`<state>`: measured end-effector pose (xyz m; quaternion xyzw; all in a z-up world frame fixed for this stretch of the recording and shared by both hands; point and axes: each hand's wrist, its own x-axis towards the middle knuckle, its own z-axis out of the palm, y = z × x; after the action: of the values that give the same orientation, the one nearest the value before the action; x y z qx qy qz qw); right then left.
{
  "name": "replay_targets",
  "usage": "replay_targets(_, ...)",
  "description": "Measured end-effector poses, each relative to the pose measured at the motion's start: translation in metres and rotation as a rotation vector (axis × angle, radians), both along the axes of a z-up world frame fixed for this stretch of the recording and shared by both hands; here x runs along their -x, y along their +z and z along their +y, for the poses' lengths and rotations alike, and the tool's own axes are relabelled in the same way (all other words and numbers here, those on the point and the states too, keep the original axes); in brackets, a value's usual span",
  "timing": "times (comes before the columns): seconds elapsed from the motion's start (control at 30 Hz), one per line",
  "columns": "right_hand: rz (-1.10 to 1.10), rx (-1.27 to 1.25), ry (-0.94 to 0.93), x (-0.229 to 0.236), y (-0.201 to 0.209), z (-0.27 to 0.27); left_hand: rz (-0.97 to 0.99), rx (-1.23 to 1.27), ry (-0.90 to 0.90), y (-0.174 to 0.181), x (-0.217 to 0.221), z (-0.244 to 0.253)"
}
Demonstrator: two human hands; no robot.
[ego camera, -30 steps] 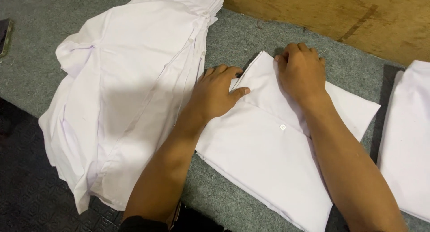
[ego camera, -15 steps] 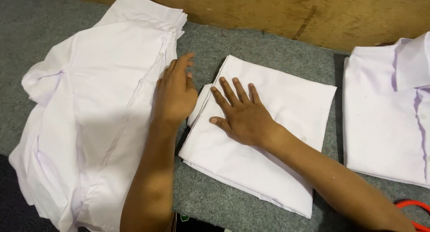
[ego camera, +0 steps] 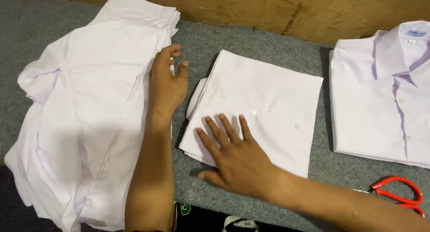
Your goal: Buttoning, folding, and trimming loose threads from white school shirts to prepare them for packaging.
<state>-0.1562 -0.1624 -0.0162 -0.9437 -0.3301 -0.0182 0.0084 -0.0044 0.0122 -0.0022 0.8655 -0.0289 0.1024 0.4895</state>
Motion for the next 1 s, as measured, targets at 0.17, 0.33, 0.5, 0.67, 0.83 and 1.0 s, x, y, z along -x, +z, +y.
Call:
replay_targets(0.17,-0.197,0.091,0.028,0.032,-0.038,-0.004,-0.087,-0.009,0.003,-0.008,-0.003,0.002)
replay_targets(0.33,-0.351,0.209,0.082,0.024,-0.05,-0.009,-0.033,0.096,-0.006,-0.012,-0.009,0.007)
replay_targets(0.5,0.001,-0.352,-0.068,0.007,0.085,-0.023,0.339,0.728,-0.144,-0.012,-0.032,0.021)
replay_targets(0.67,0.256,-0.996,-0.588,-0.017,0.165,-0.065,0.557,1.548,-0.671,-0.025,-0.023,0.018)
replay_targets(0.83,0.125,-0.928,-0.855,-0.078,0.114,-0.186,0.682,1.268,-0.67,-0.017,-0.009,0.007)
replay_targets(1.0,0.485,-1.294,-1.151,-0.076,0.033,-0.181,0.724,0.905,-0.609,-0.026,-0.01,-0.008)
